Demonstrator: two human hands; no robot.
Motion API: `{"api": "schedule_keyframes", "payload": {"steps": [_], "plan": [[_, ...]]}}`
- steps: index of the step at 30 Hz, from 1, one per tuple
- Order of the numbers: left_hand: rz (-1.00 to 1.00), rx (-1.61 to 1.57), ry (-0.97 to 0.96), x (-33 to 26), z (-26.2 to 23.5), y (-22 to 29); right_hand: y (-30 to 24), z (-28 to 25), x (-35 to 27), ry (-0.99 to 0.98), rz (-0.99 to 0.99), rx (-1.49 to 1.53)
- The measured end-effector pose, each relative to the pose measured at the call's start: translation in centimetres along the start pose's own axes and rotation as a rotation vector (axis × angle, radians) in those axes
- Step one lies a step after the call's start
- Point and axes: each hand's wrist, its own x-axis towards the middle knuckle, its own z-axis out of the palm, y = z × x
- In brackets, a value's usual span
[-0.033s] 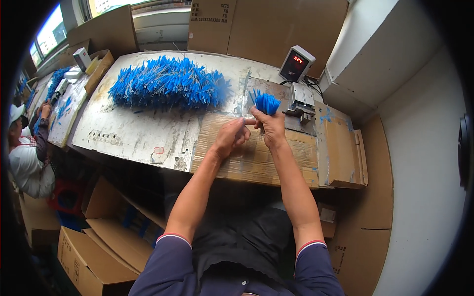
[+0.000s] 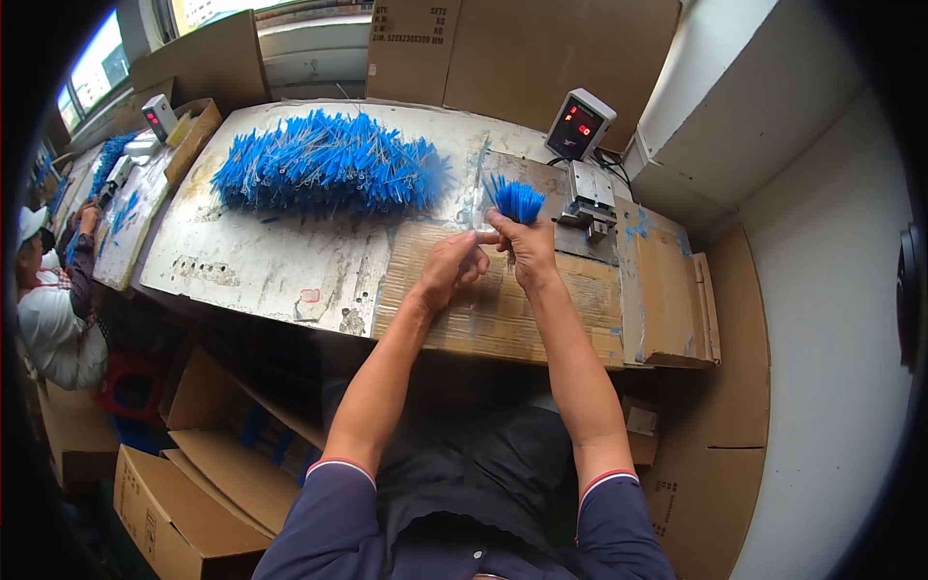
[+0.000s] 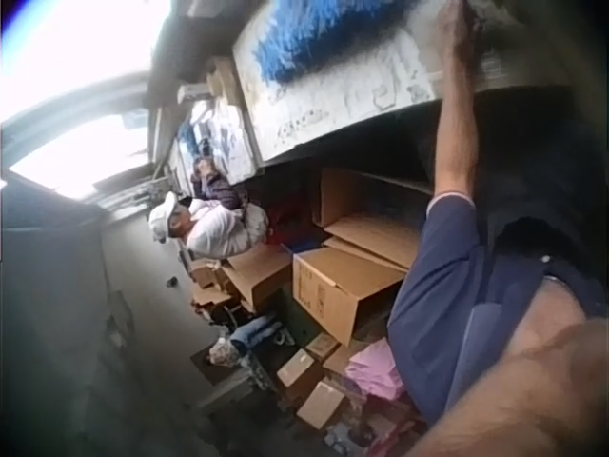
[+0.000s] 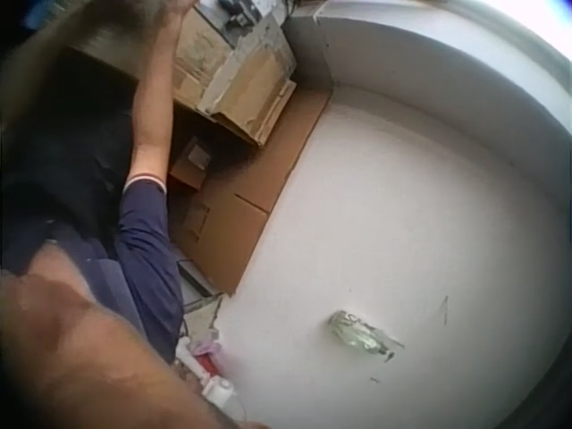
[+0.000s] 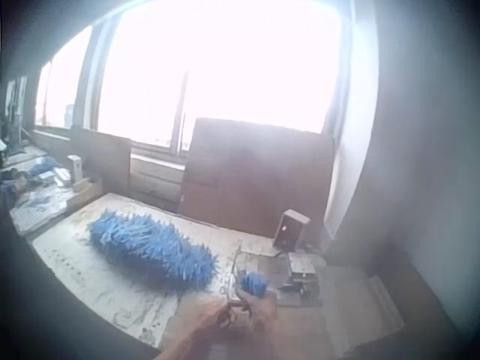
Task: The person is bundling and trimming blue plastic brush fibers using a manual cutting jig and scale in a factory setting.
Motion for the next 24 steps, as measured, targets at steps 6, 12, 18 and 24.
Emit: {"api": "schedule_keyframes", "payload": {"steps": [6, 12, 18, 24], "plan": [[-0.051, 0.150, -0.024, -0.2, 0.3, 0.5, -0.5, -0.7, 0.6, -0.029, 0.022, -0.080], [-0.052, 0.193, -0.069, -0.3, 0.8, 0.7, -0.5, -1.2, 0.8, 0.182, -0.069, 0.122], [0.049, 0.075, 0.119, 0.2, 0.2, -0.3, -0.1, -1.7, 0.7, 0.383, -0.051, 0.340], [0.168, -0.049, 0.262, 0.3, 0.0, -0.3, 2.3, -1.2, -0.8, 0.384, 0.046, 0.378]]}}
